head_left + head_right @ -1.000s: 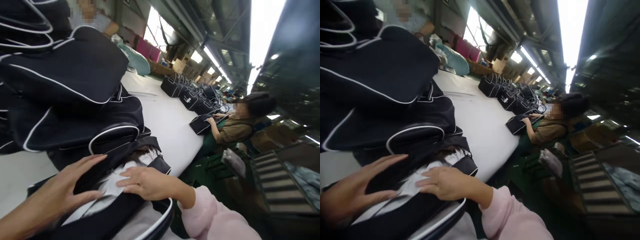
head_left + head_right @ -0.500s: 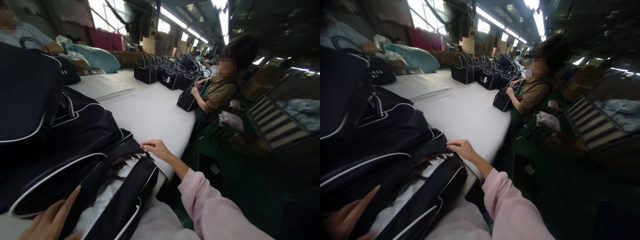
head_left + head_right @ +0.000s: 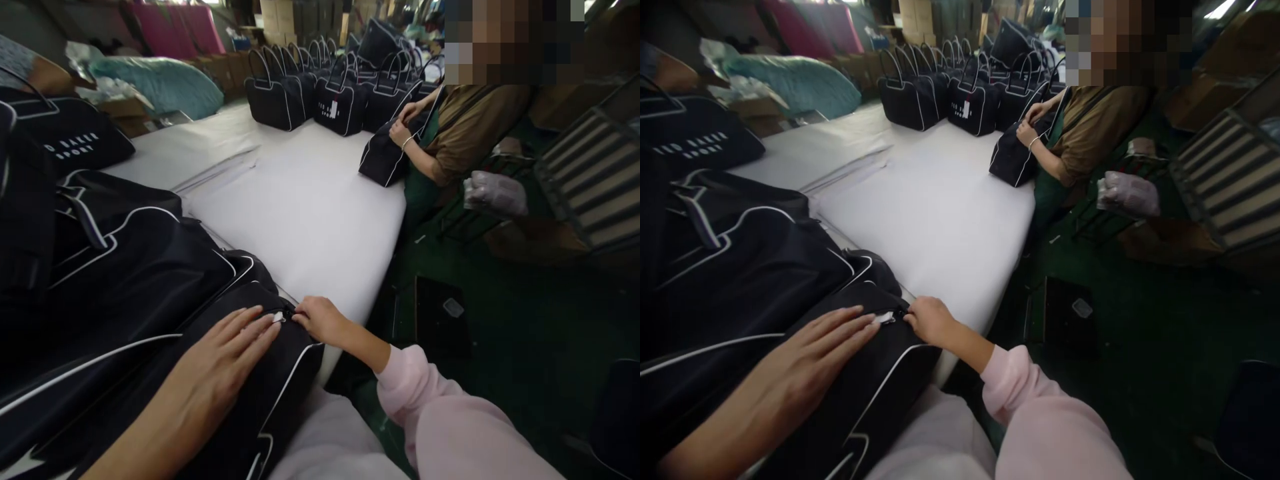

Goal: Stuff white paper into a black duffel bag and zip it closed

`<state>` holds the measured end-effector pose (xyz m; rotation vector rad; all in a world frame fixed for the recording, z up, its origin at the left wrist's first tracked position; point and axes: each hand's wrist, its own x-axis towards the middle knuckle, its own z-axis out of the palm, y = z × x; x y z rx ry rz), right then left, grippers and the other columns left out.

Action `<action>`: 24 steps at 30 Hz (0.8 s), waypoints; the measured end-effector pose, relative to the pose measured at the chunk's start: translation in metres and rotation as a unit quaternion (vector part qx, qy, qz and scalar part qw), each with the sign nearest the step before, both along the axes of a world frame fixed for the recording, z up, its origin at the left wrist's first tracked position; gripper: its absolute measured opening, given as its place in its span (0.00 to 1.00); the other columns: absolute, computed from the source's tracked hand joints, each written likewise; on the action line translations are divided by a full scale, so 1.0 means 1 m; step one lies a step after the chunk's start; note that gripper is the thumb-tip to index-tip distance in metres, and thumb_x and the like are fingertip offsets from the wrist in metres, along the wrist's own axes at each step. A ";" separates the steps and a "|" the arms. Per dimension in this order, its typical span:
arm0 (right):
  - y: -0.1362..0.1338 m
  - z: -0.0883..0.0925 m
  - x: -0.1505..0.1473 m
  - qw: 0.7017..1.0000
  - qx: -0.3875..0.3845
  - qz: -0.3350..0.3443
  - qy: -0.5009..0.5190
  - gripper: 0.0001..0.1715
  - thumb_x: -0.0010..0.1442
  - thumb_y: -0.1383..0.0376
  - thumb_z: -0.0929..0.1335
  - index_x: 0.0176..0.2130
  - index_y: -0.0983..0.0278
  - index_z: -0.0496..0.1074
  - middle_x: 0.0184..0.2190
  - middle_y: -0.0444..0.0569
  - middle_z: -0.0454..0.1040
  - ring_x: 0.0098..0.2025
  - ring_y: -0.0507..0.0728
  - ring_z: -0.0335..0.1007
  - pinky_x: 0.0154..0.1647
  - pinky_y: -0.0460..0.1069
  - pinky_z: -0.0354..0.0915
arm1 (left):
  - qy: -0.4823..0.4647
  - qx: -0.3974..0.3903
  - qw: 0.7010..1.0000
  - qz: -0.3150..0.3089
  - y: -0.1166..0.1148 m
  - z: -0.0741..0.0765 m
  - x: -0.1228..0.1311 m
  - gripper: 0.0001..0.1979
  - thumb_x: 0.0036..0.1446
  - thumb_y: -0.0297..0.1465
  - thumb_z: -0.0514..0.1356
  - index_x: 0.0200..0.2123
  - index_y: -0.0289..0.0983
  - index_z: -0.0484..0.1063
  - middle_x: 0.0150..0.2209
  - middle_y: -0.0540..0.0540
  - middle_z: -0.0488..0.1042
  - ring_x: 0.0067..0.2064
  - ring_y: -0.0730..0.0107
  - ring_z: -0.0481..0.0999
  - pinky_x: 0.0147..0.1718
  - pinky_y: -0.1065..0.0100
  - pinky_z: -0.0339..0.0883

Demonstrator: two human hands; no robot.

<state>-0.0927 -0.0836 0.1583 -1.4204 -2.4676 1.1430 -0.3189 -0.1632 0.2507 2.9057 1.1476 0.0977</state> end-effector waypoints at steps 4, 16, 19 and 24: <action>0.027 0.011 0.006 0.997 -0.053 0.044 -0.042 0.11 0.61 0.62 0.68 0.37 0.65 0.79 0.34 0.51 0.78 0.37 0.56 0.71 0.37 0.48 0.58 | 0.051 -0.081 0.995 -0.032 0.035 -0.033 0.015 0.25 0.61 0.23 0.48 0.61 0.33 0.66 0.61 0.43 0.69 0.64 0.59 0.63 0.66 0.55 0.53; 0.043 0.020 -0.015 0.829 -0.485 0.056 0.273 0.17 0.67 0.61 0.61 0.30 0.69 0.66 0.20 0.36 0.57 0.17 0.42 0.48 0.18 0.40 0.45 | -0.051 -0.106 0.987 0.113 0.008 -0.055 -0.008 0.21 0.67 0.21 0.41 0.55 0.32 0.68 0.55 0.43 0.73 0.68 0.66 0.56 0.69 0.52 0.44; 0.028 0.050 -0.040 0.856 -0.413 0.108 0.291 0.17 0.67 0.64 0.61 0.29 0.69 0.67 0.19 0.37 0.58 0.19 0.42 0.52 0.21 0.39 0.51 | -0.082 -0.106 0.981 0.143 0.004 -0.046 -0.011 0.19 0.67 0.23 0.41 0.49 0.32 0.69 0.58 0.38 0.70 0.68 0.65 0.57 0.67 0.53 0.55; 0.004 0.092 -0.069 0.818 -0.381 0.240 0.357 0.19 0.68 0.57 0.62 0.32 0.69 0.69 0.21 0.38 0.60 0.20 0.43 0.56 0.22 0.40 0.54 | -0.131 -0.014 0.964 0.232 -0.057 0.018 -0.052 0.14 0.67 0.27 0.50 0.53 0.41 0.66 0.61 0.45 0.66 0.65 0.65 0.62 0.61 0.60 0.66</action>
